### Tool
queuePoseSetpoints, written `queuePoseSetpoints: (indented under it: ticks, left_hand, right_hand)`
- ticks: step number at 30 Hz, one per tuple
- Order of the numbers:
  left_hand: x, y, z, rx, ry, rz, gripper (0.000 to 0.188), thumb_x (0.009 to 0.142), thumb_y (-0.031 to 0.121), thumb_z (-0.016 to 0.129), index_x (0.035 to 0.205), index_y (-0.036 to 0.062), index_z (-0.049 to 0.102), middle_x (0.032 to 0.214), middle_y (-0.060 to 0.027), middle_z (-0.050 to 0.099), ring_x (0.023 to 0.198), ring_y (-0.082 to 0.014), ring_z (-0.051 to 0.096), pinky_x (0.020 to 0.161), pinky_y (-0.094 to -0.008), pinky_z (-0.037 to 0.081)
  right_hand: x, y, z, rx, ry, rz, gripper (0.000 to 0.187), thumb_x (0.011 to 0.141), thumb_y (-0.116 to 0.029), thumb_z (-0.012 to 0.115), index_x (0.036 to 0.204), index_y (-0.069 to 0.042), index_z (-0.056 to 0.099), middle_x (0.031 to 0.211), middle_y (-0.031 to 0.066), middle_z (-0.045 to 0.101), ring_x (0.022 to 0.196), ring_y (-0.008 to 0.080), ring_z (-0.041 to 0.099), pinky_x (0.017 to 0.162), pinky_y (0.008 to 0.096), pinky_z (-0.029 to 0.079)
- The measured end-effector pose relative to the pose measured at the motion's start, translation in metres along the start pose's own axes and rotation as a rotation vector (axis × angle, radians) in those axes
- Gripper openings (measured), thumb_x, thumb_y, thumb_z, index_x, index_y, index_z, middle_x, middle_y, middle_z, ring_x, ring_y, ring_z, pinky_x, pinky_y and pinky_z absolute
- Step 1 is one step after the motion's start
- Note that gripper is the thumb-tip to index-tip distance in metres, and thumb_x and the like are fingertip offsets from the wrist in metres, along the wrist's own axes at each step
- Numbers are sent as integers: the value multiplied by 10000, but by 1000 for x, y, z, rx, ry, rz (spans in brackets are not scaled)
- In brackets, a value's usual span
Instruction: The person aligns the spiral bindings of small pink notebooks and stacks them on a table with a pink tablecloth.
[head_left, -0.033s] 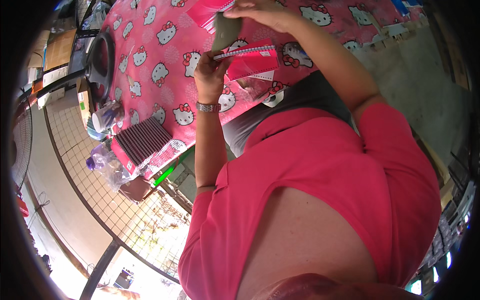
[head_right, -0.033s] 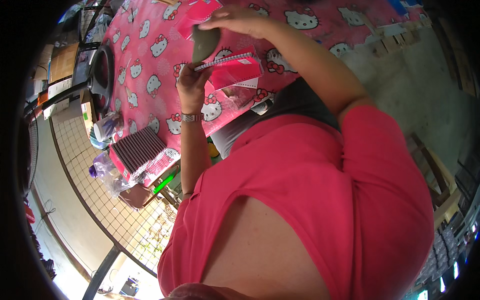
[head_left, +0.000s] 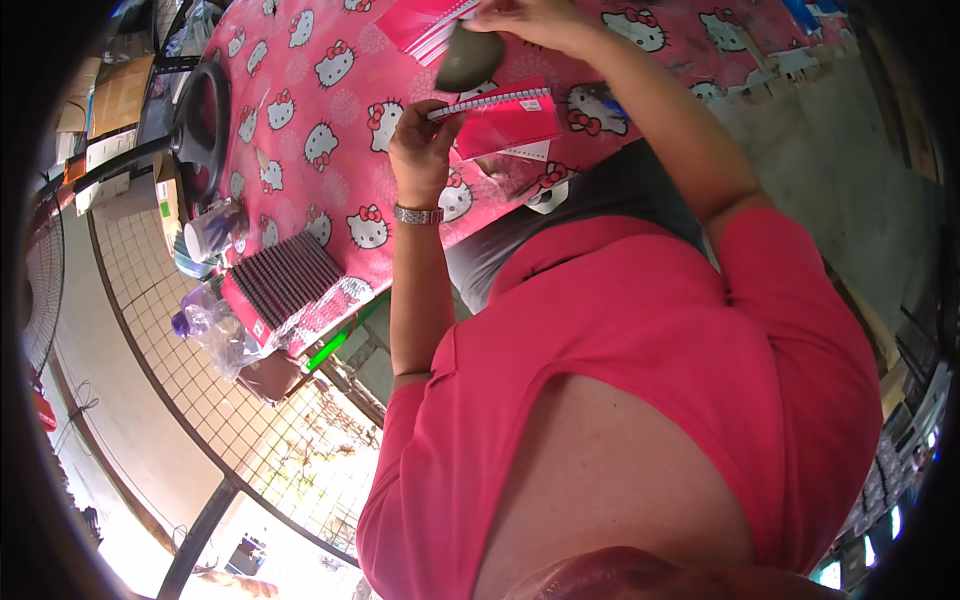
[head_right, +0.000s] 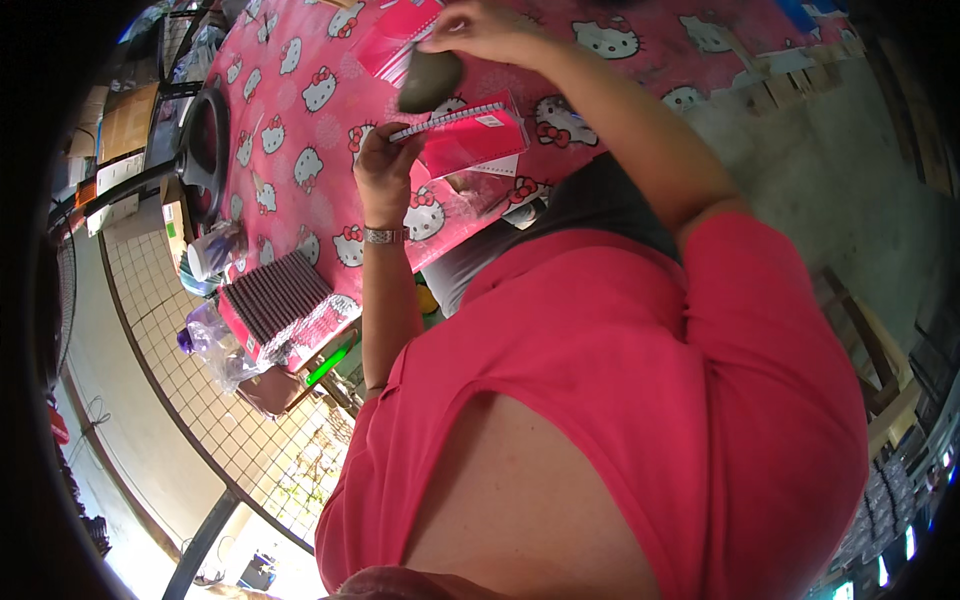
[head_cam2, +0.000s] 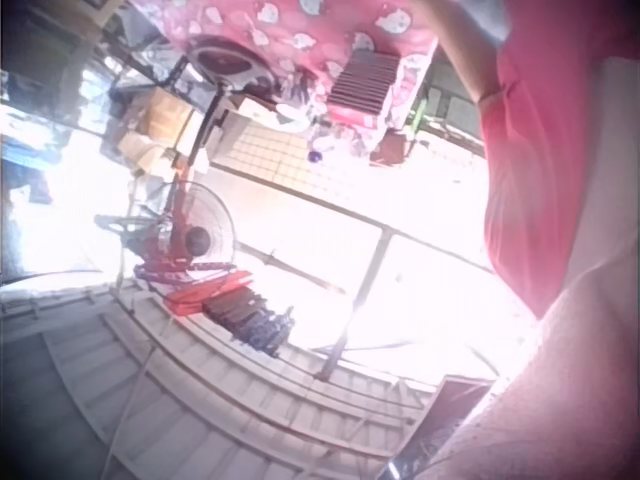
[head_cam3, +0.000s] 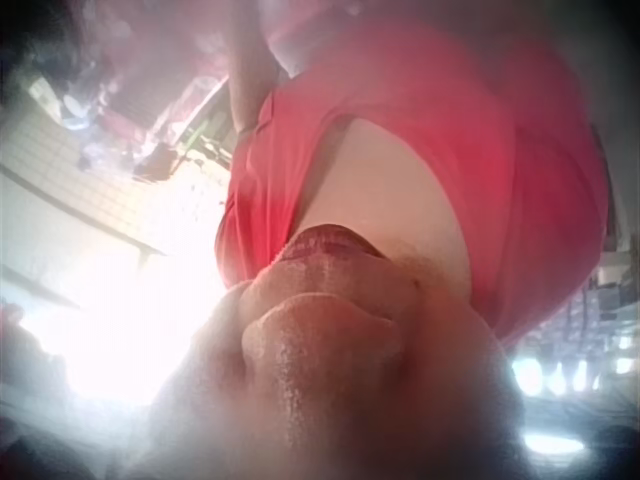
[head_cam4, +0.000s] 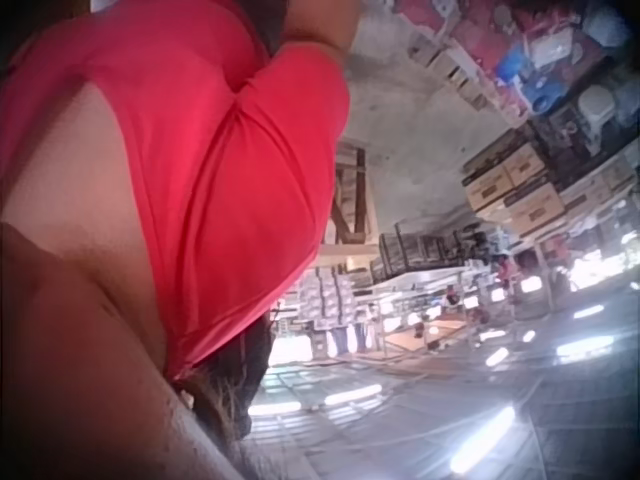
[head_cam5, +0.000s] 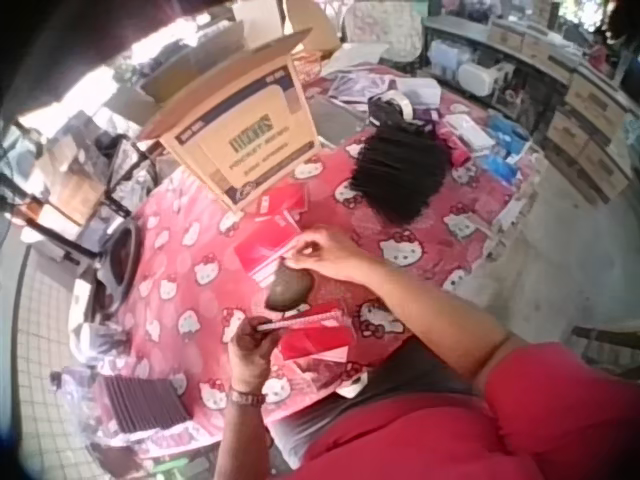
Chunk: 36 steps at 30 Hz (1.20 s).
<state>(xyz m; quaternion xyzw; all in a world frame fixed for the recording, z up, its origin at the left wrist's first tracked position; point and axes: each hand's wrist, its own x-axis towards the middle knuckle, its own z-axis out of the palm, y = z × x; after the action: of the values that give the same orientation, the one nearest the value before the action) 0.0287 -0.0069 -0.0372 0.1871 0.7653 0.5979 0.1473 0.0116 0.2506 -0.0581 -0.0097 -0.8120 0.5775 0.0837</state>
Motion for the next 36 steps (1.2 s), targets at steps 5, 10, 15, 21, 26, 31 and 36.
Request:
queuePoseSetpoints:
  ticks: [5,10,15,21,26,31,36]
  left_hand:
    - [-15,2,7,197,195,35,218,789,49,789,949,11,647,740,0,676,662,-35,584,596,-206,473]
    - [-13,1,15,239,199,78,209,778,48,792,929,11,654,725,-15,678,637,-40,583,569,-214,467]
    - [-18,-9,15,215,218,97,198,775,46,790,915,7,655,736,-25,683,641,-49,603,574,-223,480]
    - [-19,-5,18,188,223,100,184,791,54,776,920,4,655,744,-30,689,638,-54,610,575,-220,479]
    - [-22,-2,20,293,259,95,236,767,75,801,931,14,643,753,-39,687,641,-70,620,578,-236,486]
    - [-24,-8,23,235,340,193,258,793,33,750,1004,30,601,813,-66,673,703,-110,652,610,-264,514]
    - [-27,-4,34,253,267,326,223,823,-14,692,1016,33,590,883,-87,672,733,-159,673,652,-287,542]
  right_hand:
    - [-50,-66,16,-797,-241,-310,444,916,-513,548,880,-106,721,954,83,626,1045,272,577,878,522,442]
    - [-66,-75,27,-915,-159,-405,226,845,-333,684,892,-115,646,939,2,603,1034,191,540,882,437,383]
    - [-65,-76,37,-709,-244,-340,232,772,-235,743,895,-130,578,912,-14,594,979,178,561,855,409,386]
    - [-63,-70,44,-693,-146,-466,220,767,-226,740,886,-127,584,899,-21,585,962,180,563,848,392,386]
    - [-62,-69,38,-709,-194,-537,158,812,-221,690,914,-114,635,884,-15,607,957,182,571,849,395,391]
    - [-59,-126,22,-841,-510,-236,160,817,-248,653,890,-110,689,864,27,666,957,196,596,873,402,401]
    - [-59,-118,43,-1031,-579,-133,211,780,-228,683,947,-100,685,955,53,678,963,242,614,877,391,441]
